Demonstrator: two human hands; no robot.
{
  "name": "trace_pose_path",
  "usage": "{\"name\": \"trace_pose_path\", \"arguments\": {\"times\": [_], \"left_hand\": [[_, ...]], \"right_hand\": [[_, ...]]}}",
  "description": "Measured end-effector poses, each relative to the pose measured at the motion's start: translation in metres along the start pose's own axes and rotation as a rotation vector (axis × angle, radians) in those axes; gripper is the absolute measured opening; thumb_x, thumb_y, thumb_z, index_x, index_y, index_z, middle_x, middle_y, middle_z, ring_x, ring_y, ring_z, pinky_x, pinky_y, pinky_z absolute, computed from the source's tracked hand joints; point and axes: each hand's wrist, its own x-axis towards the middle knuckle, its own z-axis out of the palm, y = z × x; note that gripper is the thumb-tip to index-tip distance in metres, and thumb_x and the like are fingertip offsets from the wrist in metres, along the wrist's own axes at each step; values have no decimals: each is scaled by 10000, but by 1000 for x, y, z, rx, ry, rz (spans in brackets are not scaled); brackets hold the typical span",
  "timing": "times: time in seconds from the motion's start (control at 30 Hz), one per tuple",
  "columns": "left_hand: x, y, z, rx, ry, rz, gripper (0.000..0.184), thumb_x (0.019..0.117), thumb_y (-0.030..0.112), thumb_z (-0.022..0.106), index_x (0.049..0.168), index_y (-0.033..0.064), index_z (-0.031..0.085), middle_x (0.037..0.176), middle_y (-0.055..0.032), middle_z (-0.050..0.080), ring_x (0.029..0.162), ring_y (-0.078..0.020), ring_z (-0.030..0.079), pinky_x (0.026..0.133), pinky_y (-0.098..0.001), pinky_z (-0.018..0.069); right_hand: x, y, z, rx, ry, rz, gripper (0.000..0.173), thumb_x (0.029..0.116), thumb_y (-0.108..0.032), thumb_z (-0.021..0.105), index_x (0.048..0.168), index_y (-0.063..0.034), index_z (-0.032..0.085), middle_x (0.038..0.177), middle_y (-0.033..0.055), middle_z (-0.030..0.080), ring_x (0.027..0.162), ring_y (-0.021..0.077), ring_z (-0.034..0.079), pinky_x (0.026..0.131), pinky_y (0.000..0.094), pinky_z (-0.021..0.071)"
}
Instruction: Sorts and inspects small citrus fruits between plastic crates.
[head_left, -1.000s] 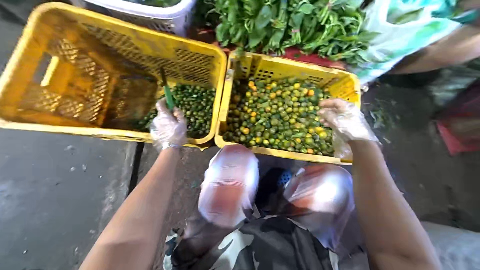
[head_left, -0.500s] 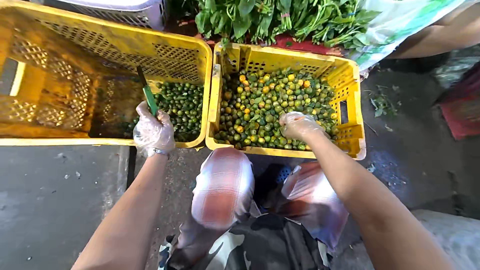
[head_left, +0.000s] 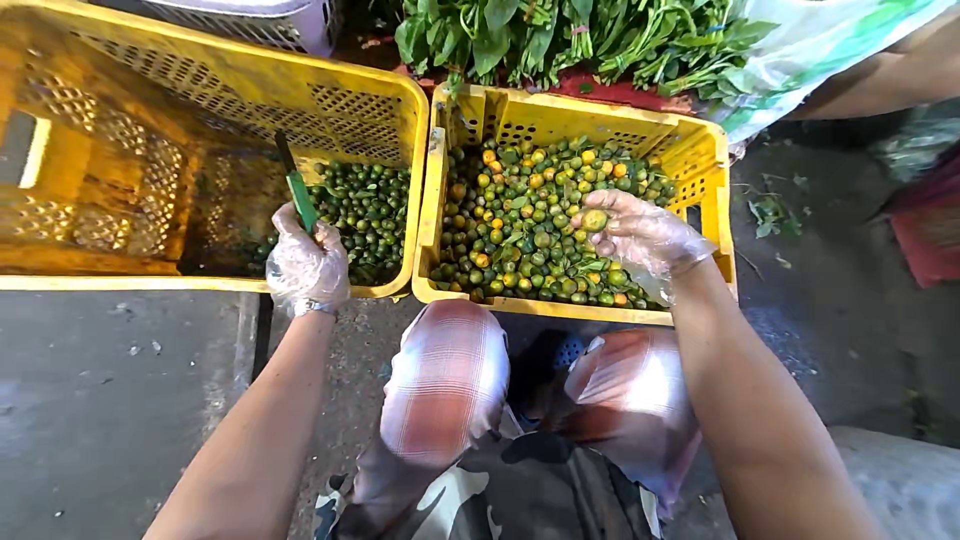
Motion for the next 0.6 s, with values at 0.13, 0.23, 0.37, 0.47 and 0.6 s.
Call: {"name": "trace_pose_path", "arguments": {"times": [0.13,0.23,0.37,0.47,0.6], "left_hand": [[-2,3,-3,14,-27,-11,502,1100,359,353,1544,125,361,1232,-310,649,1117,-518,649,880,-723,473],[6,-13,5,-30,18,31,524,1067,418,427,1534,180,411,1245,-275,658,1161,-488,633,948,-720,448],[9,-8,5,-91,41,136,544,1058,330,433,1531,61,422,1283,-299,638,1190,-483,620,993,-669,446],[12,-14,11,-80,113,177,534,1057,332,420,1508,49,445,1231,-294,660,1141,-491,643,945,-680,484],[8,-8,7,-80,98,139,530,1052,319,424,1516,63,443,1249,-319,646,1154,-521,628,948,-711,449]], "right_hand": [[-1,0,1,-39,63,16,333,1036,-169,439,1335,-206,580,1251,31,695,983,121,678,786,249,566],[2,13,9,-238,162,152,294,1030,-92,542,1311,-101,628,1152,87,721,879,163,692,731,311,580],[-2,5,4,-288,381,510,310,1049,-94,560,1355,-51,585,1178,107,660,869,140,664,753,294,560],[-15,-7,-35,-158,563,452,314,1065,-111,529,1369,-42,557,1189,101,645,910,137,667,793,289,566],[-23,-58,-93,-181,796,213,345,1086,-251,489,1349,-43,567,1141,90,662,920,123,652,817,296,554]]}}
